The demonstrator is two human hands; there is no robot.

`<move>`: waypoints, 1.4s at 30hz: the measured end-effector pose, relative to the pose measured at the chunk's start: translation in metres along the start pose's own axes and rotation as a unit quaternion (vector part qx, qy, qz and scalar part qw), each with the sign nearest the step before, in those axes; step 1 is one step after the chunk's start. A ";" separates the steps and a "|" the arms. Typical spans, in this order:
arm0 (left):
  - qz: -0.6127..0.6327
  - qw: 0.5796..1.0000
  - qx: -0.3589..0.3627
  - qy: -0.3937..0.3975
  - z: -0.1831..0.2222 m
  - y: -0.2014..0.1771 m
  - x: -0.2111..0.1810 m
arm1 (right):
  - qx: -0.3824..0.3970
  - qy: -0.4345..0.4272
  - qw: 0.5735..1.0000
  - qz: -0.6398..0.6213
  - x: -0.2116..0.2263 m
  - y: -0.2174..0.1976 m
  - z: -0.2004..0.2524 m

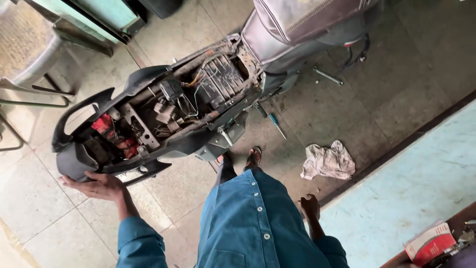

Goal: The recorder is inspecting and repairing the electronic components located under the motorcycle seat.

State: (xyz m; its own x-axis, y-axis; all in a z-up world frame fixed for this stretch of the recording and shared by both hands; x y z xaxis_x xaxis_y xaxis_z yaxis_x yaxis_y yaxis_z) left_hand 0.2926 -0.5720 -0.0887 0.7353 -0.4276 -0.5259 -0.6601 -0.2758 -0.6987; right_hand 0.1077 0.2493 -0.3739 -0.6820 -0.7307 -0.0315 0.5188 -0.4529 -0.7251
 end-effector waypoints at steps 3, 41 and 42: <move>0.009 1.000 0.000 -0.014 0.000 -0.008 -0.013 | -0.031 -0.066 0.997 -0.020 0.003 0.013 -0.031; 0.425 0.827 0.084 -0.359 0.190 0.074 0.059 | 0.090 -0.219 0.965 -0.114 0.212 0.020 0.027; 0.452 0.796 0.048 -0.399 0.183 0.076 0.071 | 0.062 -0.206 0.974 -0.070 0.216 0.013 0.036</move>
State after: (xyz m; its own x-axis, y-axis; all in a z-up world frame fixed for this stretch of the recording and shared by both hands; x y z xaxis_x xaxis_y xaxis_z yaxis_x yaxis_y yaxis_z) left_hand 0.3228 -0.4662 -0.2677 -0.1455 0.2806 -0.9487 -0.9884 -0.0826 0.1272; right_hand -0.0143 0.0666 -0.3654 -0.4987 -0.7885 0.3600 0.5112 -0.6030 -0.6124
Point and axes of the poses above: each hand's wrist, its own z-axis away from the middle knuckle, its own y-axis out of the palm, x = y × z, the point moved 9 cm from there along -z, towards the middle knuckle, and after that the axes turned 9 degrees about y, right-handed, at the moved point
